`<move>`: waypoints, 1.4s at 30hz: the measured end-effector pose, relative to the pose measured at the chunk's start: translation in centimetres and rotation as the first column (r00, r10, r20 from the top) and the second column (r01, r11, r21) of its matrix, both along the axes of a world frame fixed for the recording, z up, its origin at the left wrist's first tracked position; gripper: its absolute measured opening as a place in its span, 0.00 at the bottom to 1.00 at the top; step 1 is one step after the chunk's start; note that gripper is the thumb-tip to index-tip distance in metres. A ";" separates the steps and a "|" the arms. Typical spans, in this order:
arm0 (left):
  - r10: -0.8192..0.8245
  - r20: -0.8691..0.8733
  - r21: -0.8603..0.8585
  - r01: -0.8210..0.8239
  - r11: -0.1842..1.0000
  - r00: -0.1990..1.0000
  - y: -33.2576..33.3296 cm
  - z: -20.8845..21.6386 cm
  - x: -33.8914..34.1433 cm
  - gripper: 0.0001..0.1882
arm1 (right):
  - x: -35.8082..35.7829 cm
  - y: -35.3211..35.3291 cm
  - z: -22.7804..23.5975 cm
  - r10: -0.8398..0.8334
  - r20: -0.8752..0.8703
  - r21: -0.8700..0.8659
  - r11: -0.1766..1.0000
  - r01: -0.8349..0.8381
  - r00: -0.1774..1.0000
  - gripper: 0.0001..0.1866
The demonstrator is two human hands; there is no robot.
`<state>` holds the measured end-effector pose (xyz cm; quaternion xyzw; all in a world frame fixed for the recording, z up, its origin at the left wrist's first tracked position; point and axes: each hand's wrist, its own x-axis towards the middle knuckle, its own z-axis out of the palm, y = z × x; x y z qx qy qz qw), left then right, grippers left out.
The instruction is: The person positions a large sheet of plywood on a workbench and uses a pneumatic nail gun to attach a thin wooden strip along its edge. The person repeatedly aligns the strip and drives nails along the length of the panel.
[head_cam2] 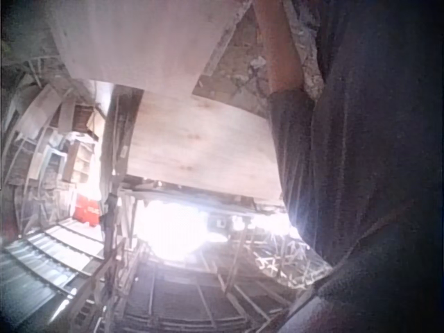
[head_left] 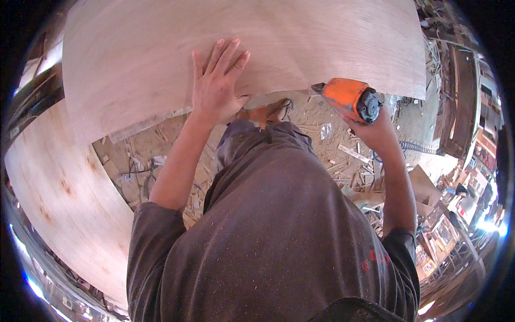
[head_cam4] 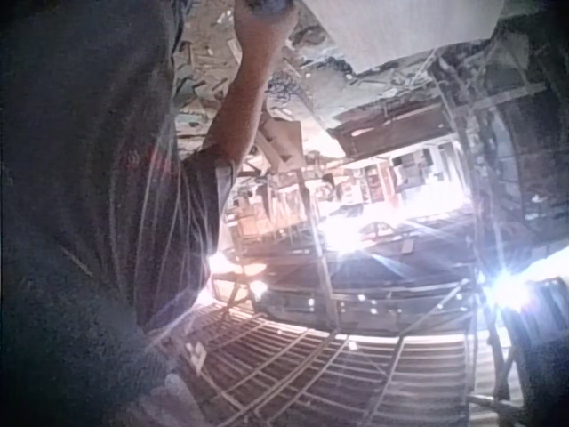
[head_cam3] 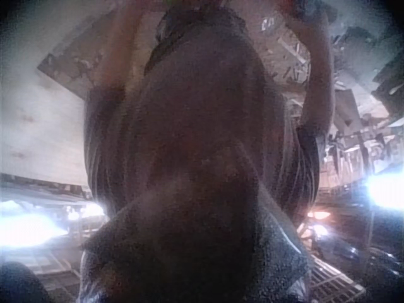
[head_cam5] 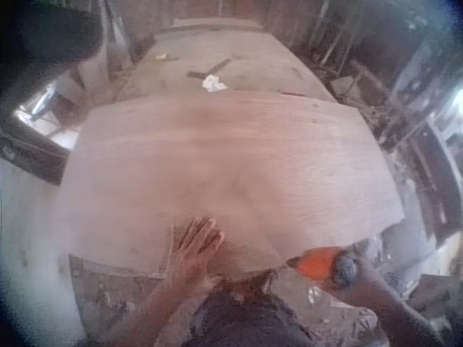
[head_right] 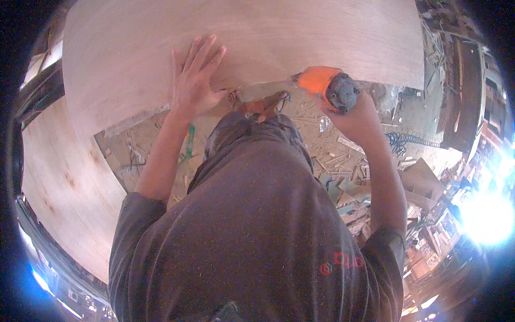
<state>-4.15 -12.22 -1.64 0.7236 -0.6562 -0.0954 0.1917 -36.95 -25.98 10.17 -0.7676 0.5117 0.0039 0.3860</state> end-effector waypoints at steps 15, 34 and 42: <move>0.012 -0.064 -0.087 -0.017 0.996 0.998 -2.1 1.9 -5.2 0.46 | -12.8 -7.6 3.1 -0.032 0.080 0.205 0.979 0.015 0.996 0.38; -0.051 -0.177 -0.276 0.000 0.961 0.983 -17.9 -2.1 -32.1 0.24 | -8.8 -32.2 -7.4 0.094 -0.313 -0.586 0.764 -0.270 0.945 0.45; -0.052 -0.160 -0.260 0.009 0.966 0.986 -18.0 -2.4 -32.4 0.23 | -13.1 -32.1 -8.8 0.173 -0.220 -0.868 0.414 -0.274 0.960 0.34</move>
